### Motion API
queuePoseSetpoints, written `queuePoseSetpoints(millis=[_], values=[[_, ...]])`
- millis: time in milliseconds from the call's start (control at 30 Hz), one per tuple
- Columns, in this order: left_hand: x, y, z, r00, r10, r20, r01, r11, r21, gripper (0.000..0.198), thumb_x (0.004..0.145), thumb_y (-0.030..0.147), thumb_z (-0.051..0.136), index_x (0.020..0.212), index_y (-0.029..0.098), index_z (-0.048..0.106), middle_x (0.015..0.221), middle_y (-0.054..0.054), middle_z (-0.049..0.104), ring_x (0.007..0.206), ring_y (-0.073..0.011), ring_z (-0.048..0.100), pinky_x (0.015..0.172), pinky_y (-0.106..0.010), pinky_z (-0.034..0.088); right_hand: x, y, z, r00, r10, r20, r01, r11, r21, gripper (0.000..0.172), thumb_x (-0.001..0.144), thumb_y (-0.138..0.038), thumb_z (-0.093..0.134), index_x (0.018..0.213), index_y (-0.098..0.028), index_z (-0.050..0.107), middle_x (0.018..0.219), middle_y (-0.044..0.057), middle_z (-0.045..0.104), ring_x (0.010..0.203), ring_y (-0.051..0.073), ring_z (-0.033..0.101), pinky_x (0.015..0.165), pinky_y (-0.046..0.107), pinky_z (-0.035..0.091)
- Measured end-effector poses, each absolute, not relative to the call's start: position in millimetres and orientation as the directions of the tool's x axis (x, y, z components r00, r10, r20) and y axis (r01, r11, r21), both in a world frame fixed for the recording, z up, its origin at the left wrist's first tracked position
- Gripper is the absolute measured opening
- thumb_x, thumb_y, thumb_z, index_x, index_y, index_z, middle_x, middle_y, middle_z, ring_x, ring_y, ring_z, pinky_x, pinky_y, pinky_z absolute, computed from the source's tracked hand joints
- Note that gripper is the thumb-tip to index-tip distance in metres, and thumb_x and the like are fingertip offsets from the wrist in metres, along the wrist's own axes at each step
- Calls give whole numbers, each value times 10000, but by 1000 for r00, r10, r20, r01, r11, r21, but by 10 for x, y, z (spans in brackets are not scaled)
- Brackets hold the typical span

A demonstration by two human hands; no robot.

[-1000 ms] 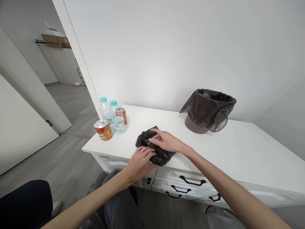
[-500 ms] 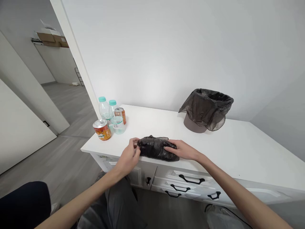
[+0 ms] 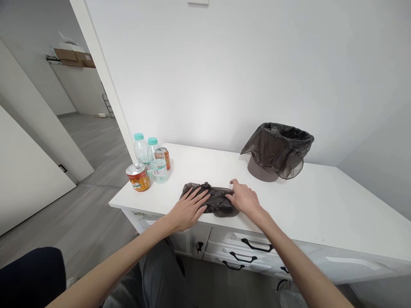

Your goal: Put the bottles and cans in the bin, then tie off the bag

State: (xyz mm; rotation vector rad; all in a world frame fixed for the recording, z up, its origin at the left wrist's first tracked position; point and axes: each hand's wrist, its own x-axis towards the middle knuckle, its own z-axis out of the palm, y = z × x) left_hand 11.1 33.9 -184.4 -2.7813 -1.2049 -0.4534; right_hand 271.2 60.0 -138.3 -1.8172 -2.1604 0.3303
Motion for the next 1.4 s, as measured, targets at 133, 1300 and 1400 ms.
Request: queuePoseSetpoints(millis=[133, 1300, 1400], values=[[115, 314, -1835, 641, 710, 292, 723, -686, 78, 529, 1104, 357, 385, 1591, 176, 491, 1687, -99, 440, 1594, -335, 349, 1286, -567, 311, 2174, 326, -1537, -395, 864, 311, 845, 475, -247, 570, 1093, -520, 387, 1580, -240, 483, 1626, 149, 504, 1551, 375, 370, 1284, 611, 203], [-633, 481, -2088, 459, 800, 387, 865, -501, 11, 566, 1120, 482, 342, 1632, 261, 437, 1694, -62, 434, 1615, -272, 319, 1315, -533, 271, 3225, 144, -1787, -322, 944, 75, 904, 330, -271, 734, 1081, -655, 181, 1689, -278, 344, 1747, 51, 303, 1630, 300, 249, 1313, 615, 236], [-641, 476, -2064, 461, 802, 380, 864, -503, 12, 567, 1120, 490, 344, 1629, 260, 443, 1691, -53, 439, 1609, -277, 333, 1312, -531, 282, 3731, 173, -1846, -317, 937, 146, 912, 343, -223, 700, 1071, -654, 192, 1653, -339, 420, 1693, 23, 421, 1595, 298, 345, 1293, 602, 317]])
